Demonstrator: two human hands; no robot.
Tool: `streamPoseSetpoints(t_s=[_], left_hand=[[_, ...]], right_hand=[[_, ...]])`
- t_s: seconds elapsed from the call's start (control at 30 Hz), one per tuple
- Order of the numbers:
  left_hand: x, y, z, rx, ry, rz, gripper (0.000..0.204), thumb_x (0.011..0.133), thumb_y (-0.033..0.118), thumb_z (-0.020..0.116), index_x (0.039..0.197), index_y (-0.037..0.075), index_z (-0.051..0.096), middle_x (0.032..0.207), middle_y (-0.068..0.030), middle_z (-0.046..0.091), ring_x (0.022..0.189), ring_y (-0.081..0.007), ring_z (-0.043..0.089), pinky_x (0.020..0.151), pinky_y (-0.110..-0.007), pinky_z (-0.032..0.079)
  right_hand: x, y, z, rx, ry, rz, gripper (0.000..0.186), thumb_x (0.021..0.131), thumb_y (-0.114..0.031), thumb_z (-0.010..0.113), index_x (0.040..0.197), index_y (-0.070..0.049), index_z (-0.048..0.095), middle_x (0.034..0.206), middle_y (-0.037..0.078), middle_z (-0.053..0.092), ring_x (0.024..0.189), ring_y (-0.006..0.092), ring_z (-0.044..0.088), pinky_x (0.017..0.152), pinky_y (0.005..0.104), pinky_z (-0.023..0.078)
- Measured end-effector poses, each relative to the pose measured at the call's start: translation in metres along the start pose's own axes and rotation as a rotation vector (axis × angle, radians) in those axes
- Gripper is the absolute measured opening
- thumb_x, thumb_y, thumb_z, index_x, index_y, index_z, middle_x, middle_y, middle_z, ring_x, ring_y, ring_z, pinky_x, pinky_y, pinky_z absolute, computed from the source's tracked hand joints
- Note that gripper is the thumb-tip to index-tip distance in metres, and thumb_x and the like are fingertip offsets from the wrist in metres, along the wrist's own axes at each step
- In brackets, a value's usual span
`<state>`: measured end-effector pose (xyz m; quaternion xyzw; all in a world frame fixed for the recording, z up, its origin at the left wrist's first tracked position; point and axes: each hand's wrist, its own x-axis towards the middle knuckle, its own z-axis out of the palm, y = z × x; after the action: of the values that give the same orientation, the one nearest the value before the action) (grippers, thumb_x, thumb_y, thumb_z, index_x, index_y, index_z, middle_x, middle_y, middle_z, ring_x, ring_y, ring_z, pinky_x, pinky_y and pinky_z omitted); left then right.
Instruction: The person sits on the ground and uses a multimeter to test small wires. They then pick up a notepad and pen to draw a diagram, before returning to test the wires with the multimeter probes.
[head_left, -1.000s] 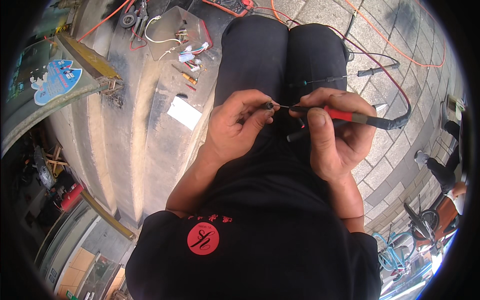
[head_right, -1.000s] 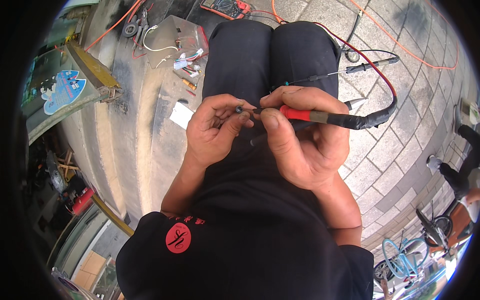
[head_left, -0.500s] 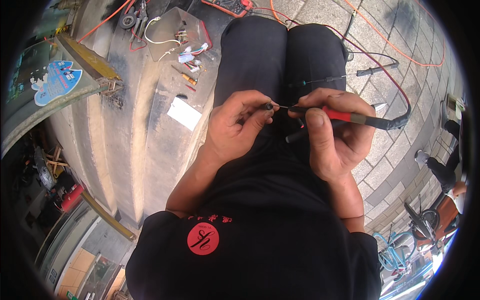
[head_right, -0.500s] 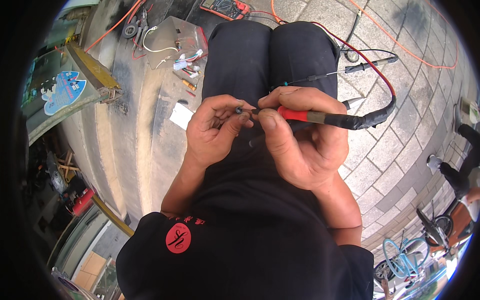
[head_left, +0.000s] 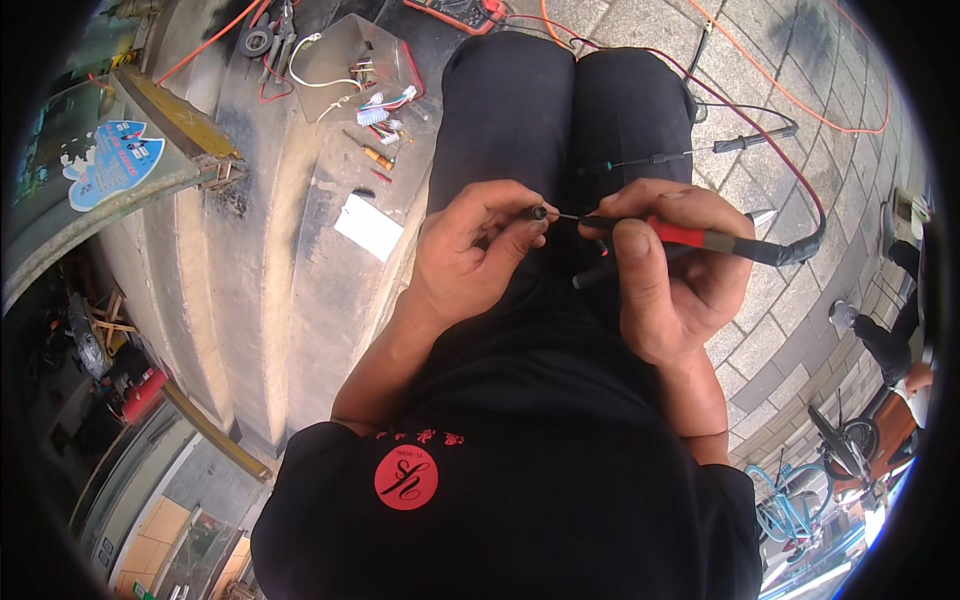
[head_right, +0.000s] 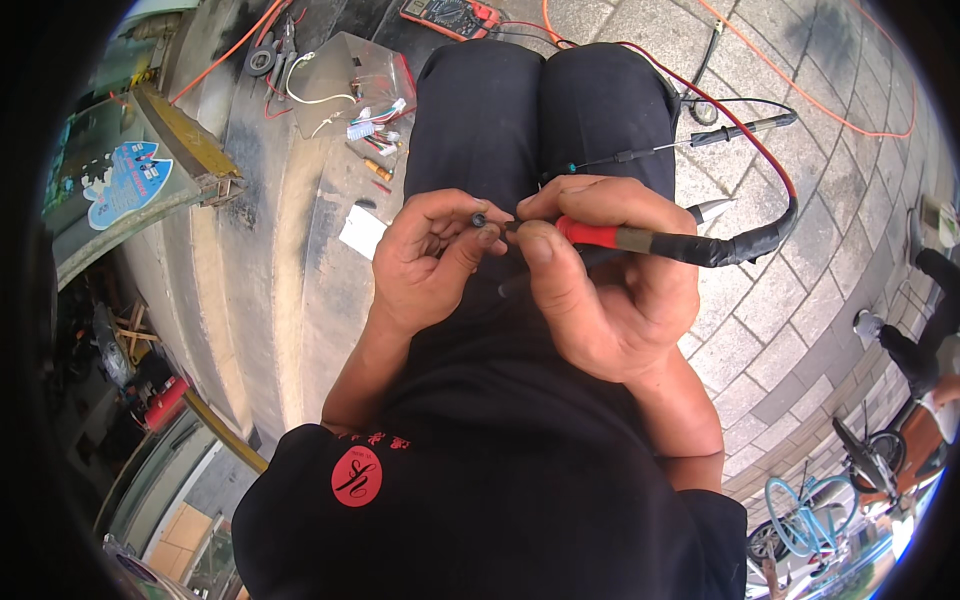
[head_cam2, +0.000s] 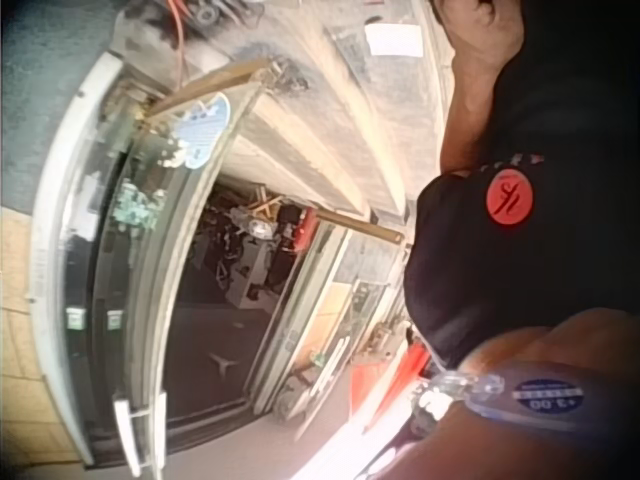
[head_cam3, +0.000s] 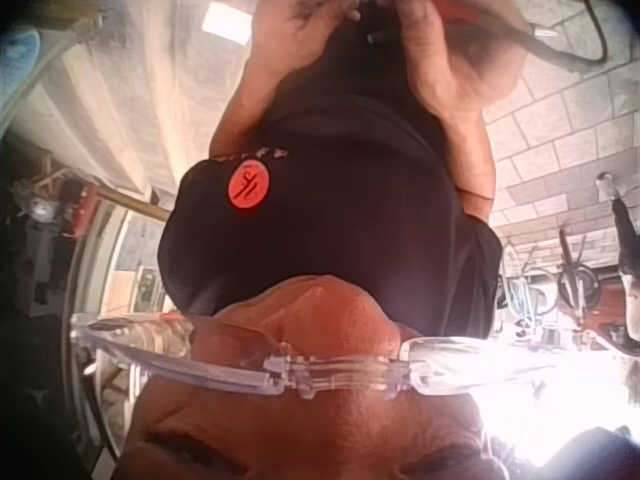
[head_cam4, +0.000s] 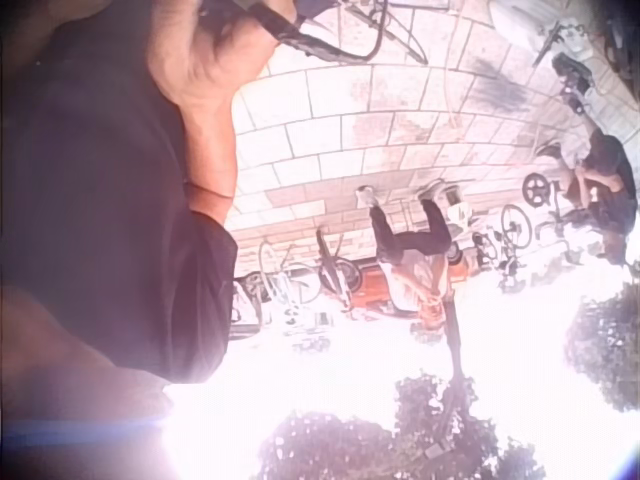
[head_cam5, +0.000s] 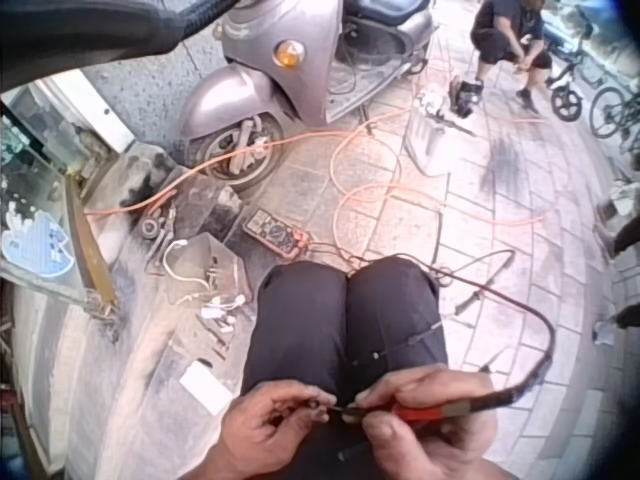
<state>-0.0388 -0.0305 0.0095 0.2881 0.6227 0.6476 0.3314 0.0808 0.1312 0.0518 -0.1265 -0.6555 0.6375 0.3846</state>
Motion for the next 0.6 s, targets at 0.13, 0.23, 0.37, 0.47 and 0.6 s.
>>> streamPoseSetpoints(t_s=[0.13, 0.23, 0.37, 0.47, 0.6], left_hand=[[-0.0003, 0.0001, 0.0002, 0.002, 0.001, -0.001, 0.027, 0.101, -0.006, 0.068, 0.126, -0.003, 0.059, 0.109, -0.0134, 0.077, 0.092, -0.0152, 0.076, 0.080, -0.027, 0.062], [-0.0001, 0.0000, 0.0000, 0.003, 0.000, -0.002, 0.027, 0.101, -0.005, 0.069, 0.126, -0.002, 0.059, 0.109, -0.0134, 0.077, 0.092, -0.0154, 0.076, 0.080, -0.028, 0.062], [-0.0001, 0.0000, -0.0010, 0.008, -0.008, 0.000, 0.028, 0.101, -0.004, 0.069, 0.127, -0.002, 0.059, 0.109, -0.0136, 0.077, 0.093, -0.0157, 0.076, 0.081, -0.028, 0.063], [0.0000, 0.0003, -0.0005, 0.004, -0.006, 0.007, 0.028, 0.101, -0.004, 0.069, 0.127, -0.002, 0.059, 0.109, -0.0136, 0.077, 0.093, -0.0156, 0.076, 0.081, -0.028, 0.063], [-0.0005, -0.0016, -0.0004, 0.006, 0.001, 0.013, 0.028, 0.101, -0.004, 0.070, 0.127, -0.002, 0.060, 0.109, -0.0133, 0.077, 0.093, -0.0155, 0.076, 0.081, -0.028, 0.063]], right_hand=[[-0.0002, 0.0015, 0.0000, -0.015, -0.010, -0.018, 0.042, 0.092, 0.011, 0.075, 0.125, 0.007, 0.050, 0.106, 0.019, 0.066, 0.088, 0.0265, 0.073, 0.078, 0.0378, 0.062], [0.0002, 0.0019, 0.0005, -0.010, -0.015, -0.028, 0.043, 0.092, 0.011, 0.076, 0.126, 0.007, 0.051, 0.106, 0.018, 0.066, 0.088, 0.0264, 0.073, 0.078, 0.0379, 0.062], [0.0001, 0.0016, 0.0011, -0.005, -0.017, -0.028, 0.043, 0.092, 0.011, 0.075, 0.127, 0.007, 0.051, 0.107, 0.018, 0.066, 0.087, 0.0261, 0.073, 0.078, 0.0382, 0.062], [0.0002, 0.0009, 0.0013, -0.006, -0.015, -0.018, 0.043, 0.092, 0.012, 0.075, 0.127, 0.007, 0.051, 0.107, 0.018, 0.066, 0.087, 0.0260, 0.073, 0.079, 0.0383, 0.062], [-0.0001, 0.0003, 0.0015, -0.006, -0.015, -0.012, 0.043, 0.092, 0.013, 0.075, 0.127, 0.007, 0.050, 0.106, 0.018, 0.066, 0.087, 0.0260, 0.073, 0.078, 0.0382, 0.062]])
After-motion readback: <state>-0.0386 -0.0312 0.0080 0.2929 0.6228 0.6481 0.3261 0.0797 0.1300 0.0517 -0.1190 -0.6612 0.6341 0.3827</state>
